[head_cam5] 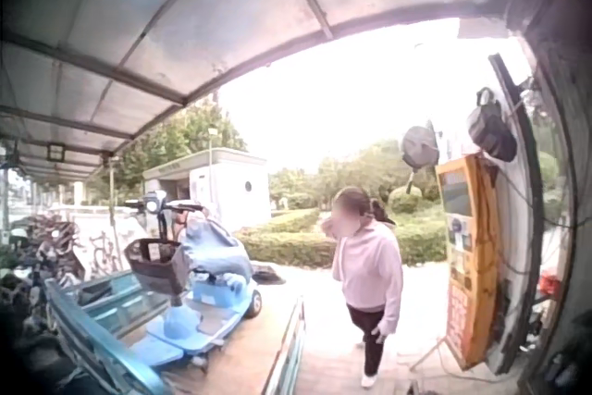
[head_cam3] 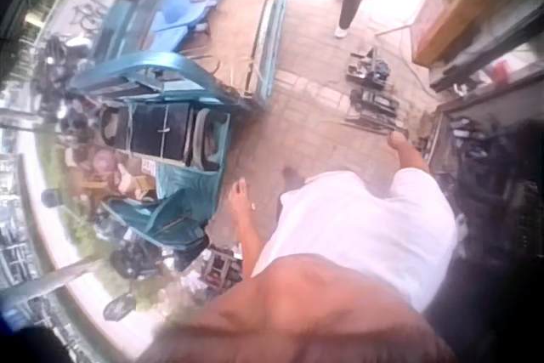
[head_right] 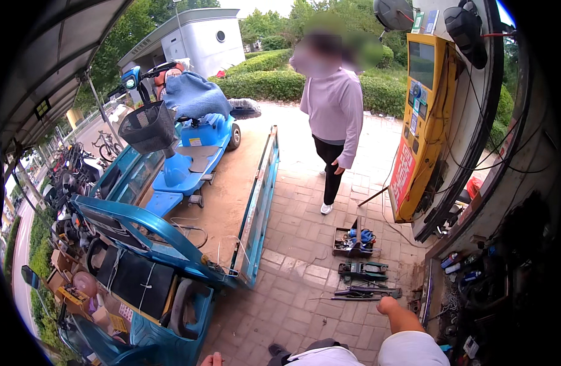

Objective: The person adjusts the handlebars and control panel of a blue electric tricycle, then removes a basket and connects a battery charger to the vehicle. The person also picks up a power strip and walks toward a tool wall before returning to the tricycle.

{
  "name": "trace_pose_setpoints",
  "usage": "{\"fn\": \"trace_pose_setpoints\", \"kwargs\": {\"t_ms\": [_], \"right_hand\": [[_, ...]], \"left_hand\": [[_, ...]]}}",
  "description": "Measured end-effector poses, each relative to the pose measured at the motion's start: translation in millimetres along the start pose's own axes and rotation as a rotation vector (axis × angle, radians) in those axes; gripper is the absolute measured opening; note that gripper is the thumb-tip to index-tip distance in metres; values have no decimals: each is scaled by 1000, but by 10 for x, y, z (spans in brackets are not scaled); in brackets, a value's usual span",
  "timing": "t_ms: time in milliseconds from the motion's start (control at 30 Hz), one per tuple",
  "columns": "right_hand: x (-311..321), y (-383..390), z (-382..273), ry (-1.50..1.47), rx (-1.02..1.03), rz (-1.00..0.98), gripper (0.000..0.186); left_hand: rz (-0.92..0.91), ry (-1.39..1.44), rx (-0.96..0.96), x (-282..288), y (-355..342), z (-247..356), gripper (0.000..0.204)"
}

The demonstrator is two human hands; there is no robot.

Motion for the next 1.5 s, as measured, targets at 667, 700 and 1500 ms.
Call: {"fn": "trace_pose_setpoints", "kwargs": {"t_ms": [667, 700, 1500], "right_hand": [[2408, 755, -5459, -770, 1859, -388, 33], [2578, 715, -5371, -773, 1882, -447, 32], [4234, -2249, -5482, -610, 1721, -450, 34]], "left_hand": [[-769, -1262, -308, -2424, -2681, 1238, 27], [-771, -1242, -260, -2353, -2744, 1329, 26], [660, 1505, 985, -1051, -5133, 846, 87]]}}
Point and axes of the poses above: each hand's wrist, its own y-axis away from the middle knuckle, its own x-axis out of the back of the hand, z = x × y, the point moved 5 cm from there along -y, towards the middle knuckle, and after that the axes turned 15 degrees about x, right-handed, at the moved point
